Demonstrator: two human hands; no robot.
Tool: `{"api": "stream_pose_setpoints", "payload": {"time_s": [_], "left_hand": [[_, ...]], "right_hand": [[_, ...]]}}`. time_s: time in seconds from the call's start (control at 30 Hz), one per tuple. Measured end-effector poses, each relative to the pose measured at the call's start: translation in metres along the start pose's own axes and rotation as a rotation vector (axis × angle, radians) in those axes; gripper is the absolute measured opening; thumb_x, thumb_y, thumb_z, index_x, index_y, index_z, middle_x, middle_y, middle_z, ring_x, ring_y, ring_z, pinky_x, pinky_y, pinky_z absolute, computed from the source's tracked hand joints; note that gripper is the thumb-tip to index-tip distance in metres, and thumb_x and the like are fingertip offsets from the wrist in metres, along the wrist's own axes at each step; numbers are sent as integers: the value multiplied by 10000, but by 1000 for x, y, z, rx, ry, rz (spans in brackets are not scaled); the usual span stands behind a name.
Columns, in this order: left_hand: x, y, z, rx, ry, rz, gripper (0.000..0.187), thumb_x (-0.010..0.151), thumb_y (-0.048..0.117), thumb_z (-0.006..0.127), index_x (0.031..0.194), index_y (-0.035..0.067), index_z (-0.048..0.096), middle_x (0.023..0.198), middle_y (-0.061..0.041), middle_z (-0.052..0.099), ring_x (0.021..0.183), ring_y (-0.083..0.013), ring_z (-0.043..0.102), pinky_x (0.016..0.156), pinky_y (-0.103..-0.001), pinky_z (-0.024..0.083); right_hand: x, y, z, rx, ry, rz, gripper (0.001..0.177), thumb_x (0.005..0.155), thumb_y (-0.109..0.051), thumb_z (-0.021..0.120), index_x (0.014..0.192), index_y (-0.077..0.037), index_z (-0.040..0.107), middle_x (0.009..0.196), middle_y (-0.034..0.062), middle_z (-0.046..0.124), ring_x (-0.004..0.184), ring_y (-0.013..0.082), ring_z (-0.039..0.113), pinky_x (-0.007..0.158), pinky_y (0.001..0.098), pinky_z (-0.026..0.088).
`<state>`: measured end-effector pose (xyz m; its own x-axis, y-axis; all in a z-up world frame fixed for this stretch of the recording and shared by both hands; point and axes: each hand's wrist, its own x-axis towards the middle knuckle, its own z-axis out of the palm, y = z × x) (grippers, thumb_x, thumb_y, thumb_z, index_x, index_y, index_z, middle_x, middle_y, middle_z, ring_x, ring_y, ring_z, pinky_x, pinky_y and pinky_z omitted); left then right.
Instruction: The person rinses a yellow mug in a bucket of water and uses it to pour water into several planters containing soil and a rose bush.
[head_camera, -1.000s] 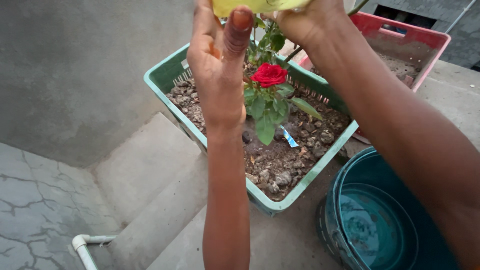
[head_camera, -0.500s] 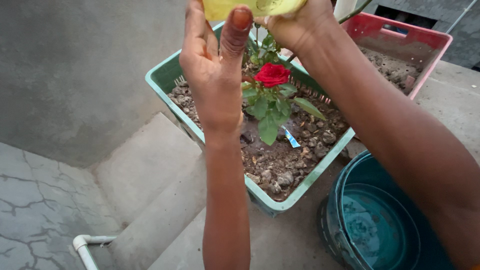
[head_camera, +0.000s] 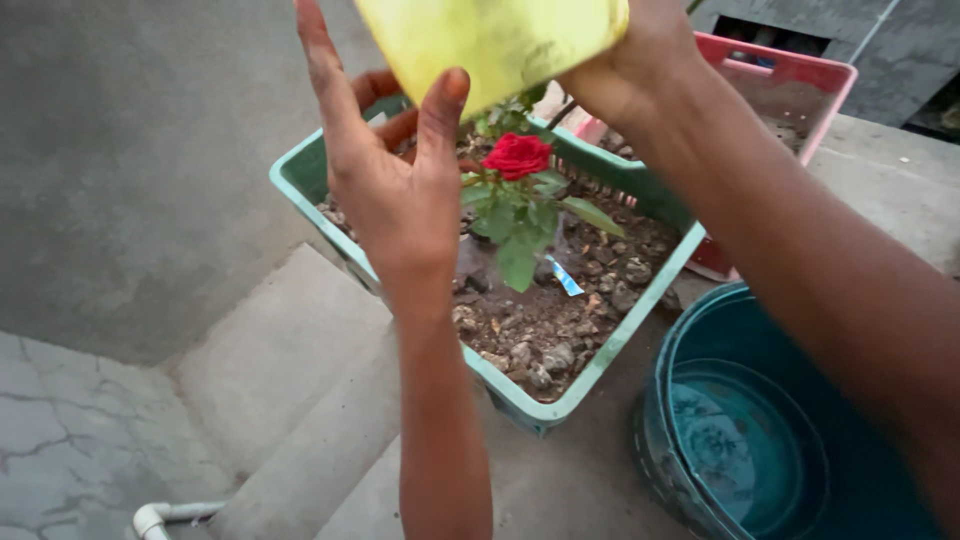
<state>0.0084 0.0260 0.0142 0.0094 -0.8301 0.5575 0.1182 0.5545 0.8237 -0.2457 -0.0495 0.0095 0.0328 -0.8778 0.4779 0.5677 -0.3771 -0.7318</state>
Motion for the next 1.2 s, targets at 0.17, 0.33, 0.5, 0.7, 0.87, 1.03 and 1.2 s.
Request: {"api": "stream_pose_setpoints", "payload": {"time_s": [0.17, 0.33, 0.5, 0.7, 0.87, 1.03, 1.2], "left_hand": [[-4, -3, 5, 170, -76, 340, 814, 1003, 364, 832, 1600, 169, 314, 1358, -119, 640, 1141, -174, 739, 886, -283, 685], [-12, 12, 18, 50, -233, 126, 1009, 809, 414, 858, 1581, 123, 277, 1300, -98, 661, 1080, -186, 764, 842, -318, 696], [-40, 31, 38, 294, -289, 329, 1051, 837, 410, 917, 1623, 103, 291, 1394, -197, 641, 1183, -303, 727, 994, -424, 599], [-66, 38, 64, 519, -522, 127, 971, 788, 498, 828, 1561, 116, 382, 1039, -220, 737, 910, -368, 744, 798, -478, 579], [-90, 30, 108, 810, -805, 43, 867, 805, 638, 720, 1454, 120, 471, 797, -216, 727, 781, -447, 706, 691, -564, 543], [-124, 14, 136, 911, -1015, 144, 567, 860, 622, 690, 998, 75, 744, 780, -215, 711, 775, -427, 705, 670, -551, 560], [-161, -5, 136, 866, -1180, 114, 508, 841, 572, 720, 774, 71, 761, 711, -209, 695, 723, -412, 708, 669, -546, 559]], "right_hand": [[-55, -39, 42, -204, 89, 26, 430, 1085, -253, 515, 1398, 42, 525, 1420, 179, 614, 1287, 287, 670, 1156, 493, 558], [-109, -80, 78, -423, 338, 127, 395, 1046, -159, 478, 1364, 65, 547, 1363, 171, 641, 1238, 264, 674, 1108, 470, 559], [-160, -113, 95, -570, 406, 156, 450, 996, -57, 452, 1423, 84, 465, 1352, 183, 621, 1249, 264, 658, 1132, 446, 539], [-208, -133, 69, -659, 511, 178, 525, 1002, -67, 466, 1500, 85, 394, 1384, 212, 582, 1216, 276, 633, 1063, 438, 522], [-249, -141, 30, -720, 883, 354, 568, 962, -107, 442, 1529, -129, 407, 1361, 146, 568, 1140, 266, 660, 970, 413, 586], [-286, -153, -18, -945, 806, 589, 552, 883, 40, 472, 1376, -127, 655, 1284, 152, 704, 1002, 284, 688, 868, 399, 610], [-333, -145, -55, -1188, 720, 775, 587, 841, 53, 513, 1355, -176, 680, 1185, 165, 754, 937, 239, 733, 845, 347, 618]]}}
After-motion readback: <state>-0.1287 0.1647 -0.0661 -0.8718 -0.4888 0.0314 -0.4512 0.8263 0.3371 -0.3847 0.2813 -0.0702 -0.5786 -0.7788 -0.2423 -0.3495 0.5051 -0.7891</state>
